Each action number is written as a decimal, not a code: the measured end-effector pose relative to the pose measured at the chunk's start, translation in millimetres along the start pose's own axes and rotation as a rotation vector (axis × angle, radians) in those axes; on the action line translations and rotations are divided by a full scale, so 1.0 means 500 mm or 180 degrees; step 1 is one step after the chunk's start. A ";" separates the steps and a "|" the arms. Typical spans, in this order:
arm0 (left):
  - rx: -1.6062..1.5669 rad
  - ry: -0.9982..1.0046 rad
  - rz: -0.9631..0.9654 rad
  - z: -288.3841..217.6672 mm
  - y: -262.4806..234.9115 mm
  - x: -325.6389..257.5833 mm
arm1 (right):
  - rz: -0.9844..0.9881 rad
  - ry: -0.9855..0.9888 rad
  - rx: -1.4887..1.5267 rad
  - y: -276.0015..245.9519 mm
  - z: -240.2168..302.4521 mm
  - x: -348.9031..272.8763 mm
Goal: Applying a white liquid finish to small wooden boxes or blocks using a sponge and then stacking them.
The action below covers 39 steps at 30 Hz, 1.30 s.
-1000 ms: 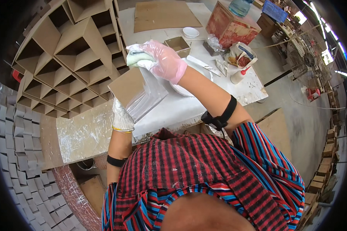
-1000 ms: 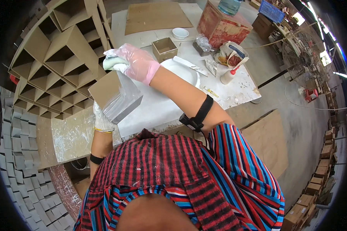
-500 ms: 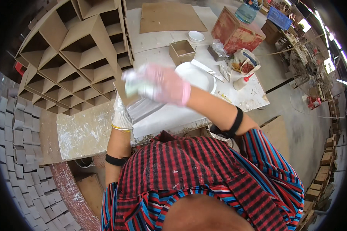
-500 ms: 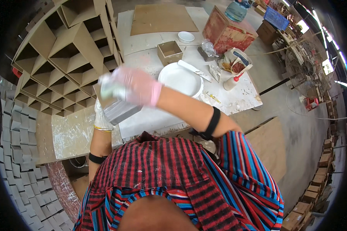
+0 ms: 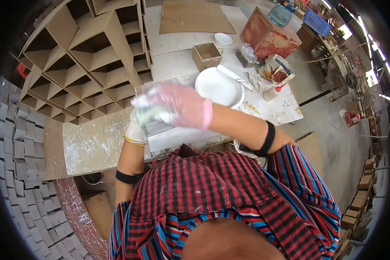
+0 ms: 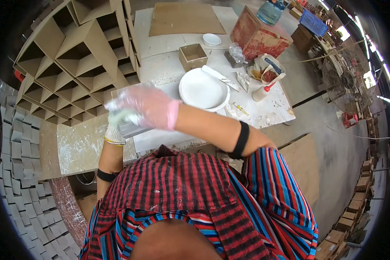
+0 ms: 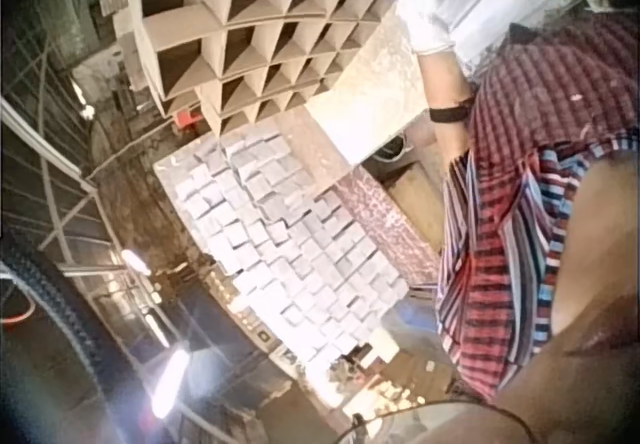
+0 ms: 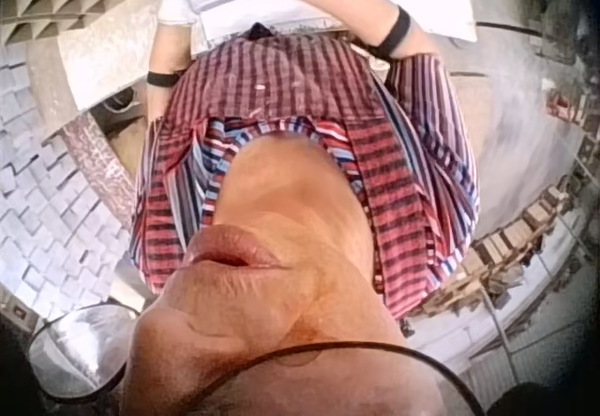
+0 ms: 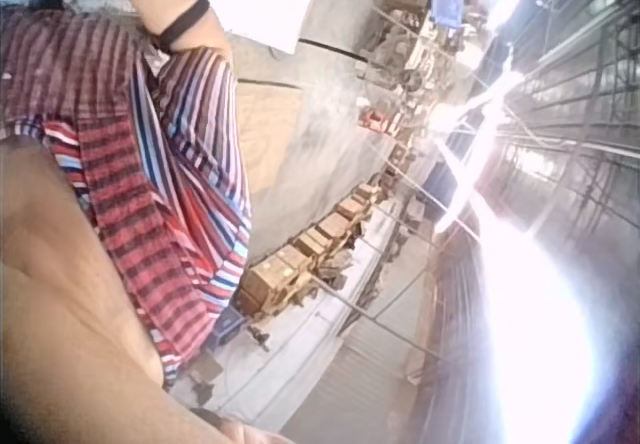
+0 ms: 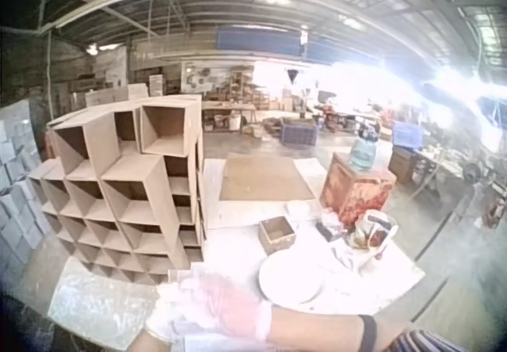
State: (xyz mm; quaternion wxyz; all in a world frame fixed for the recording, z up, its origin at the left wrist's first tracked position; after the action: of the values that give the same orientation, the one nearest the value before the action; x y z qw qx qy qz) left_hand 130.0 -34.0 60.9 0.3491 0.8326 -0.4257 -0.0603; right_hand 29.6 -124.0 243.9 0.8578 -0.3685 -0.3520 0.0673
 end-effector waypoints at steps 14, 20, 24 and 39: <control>0.1165 0.0234 -0.1299 0.015 -0.078 -0.038 | -0.0068 -0.0129 -0.0016 0.024 -0.051 0.050; 0.0254 -0.0401 -0.1186 -0.011 0.029 -0.043 | 0.0239 -0.0457 -0.0049 0.029 0.005 0.032; 0.0299 -0.0269 -0.1133 -0.017 0.021 -0.031 | 0.0500 -0.0379 -0.0252 0.044 0.033 -0.011; -0.0898 -0.0264 -0.0826 -0.078 0.136 -0.032 | -0.0270 0.0206 -0.0123 -0.034 -0.089 0.025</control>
State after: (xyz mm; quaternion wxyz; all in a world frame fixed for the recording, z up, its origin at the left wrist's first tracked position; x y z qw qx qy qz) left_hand 90.1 -27.8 129.9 0.4338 0.8201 -0.3161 -0.1981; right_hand 65.5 -157.3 241.1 0.8635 -0.3717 -0.3406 0.0122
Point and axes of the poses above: each hand's wrist, its own x-axis towards the middle knuckle, its own y-axis out of the palm, z = x × y, the point moved 6 cm from there along x, towards the middle knuckle, and after that the axes turned 6 degrees about y, right-handed, at the moved point
